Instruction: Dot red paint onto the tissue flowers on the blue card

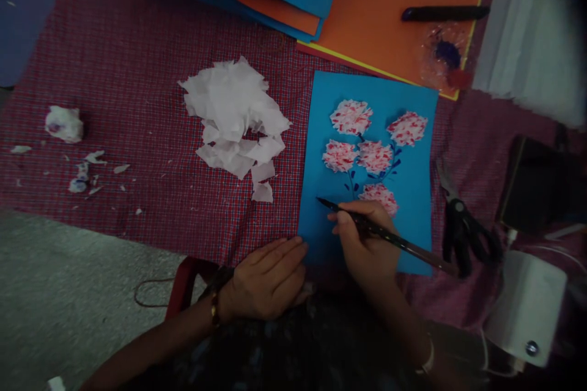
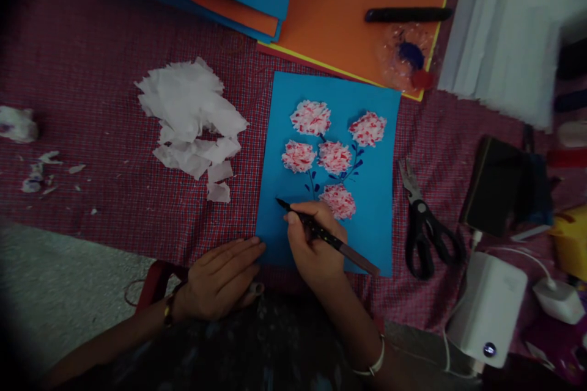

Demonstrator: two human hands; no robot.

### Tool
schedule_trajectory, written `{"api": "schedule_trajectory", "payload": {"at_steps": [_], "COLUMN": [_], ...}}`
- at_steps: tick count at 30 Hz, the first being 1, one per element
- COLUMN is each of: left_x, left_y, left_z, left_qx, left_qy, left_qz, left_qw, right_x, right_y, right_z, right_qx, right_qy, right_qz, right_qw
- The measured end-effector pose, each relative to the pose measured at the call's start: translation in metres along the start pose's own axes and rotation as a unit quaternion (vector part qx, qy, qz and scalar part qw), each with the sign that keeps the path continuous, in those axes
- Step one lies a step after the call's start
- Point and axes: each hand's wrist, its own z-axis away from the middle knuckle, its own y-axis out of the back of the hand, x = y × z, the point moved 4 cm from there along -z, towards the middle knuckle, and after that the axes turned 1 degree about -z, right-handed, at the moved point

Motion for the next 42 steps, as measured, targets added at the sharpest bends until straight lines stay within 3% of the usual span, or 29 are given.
{"api": "schedule_trajectory", "payload": {"at_steps": [24, 30, 37, 42], "left_x": [-0.0003, -0.0004, 0.0002, -0.0002], "left_y": [-0.0013, -0.0019, -0.0023, -0.0033], "left_z": [-0.0002, 0.0016, 0.0016, 0.003], "left_qx": [0.012, 0.012, 0.011, 0.012], "left_qy": [-0.005, -0.003, -0.005, -0.005], "left_qz": [0.001, -0.006, 0.002, 0.004], "left_qw": [1.0, 1.0, 1.0, 1.0], "right_x": [-0.0004, -0.0009, 0.002, 0.0034], "right_y": [0.0014, -0.0001, 0.0056, 0.0046], "right_z": [0.0003, 0.0024, 0.0041, 0.0032], "right_qx": [0.02, -0.003, 0.059, 0.053], "right_qy": [0.005, 0.01, 0.017, 0.015], "right_qz": [-0.013, 0.003, 0.002, 0.004], "right_qw": [1.0, 1.0, 0.998, 0.998]}}
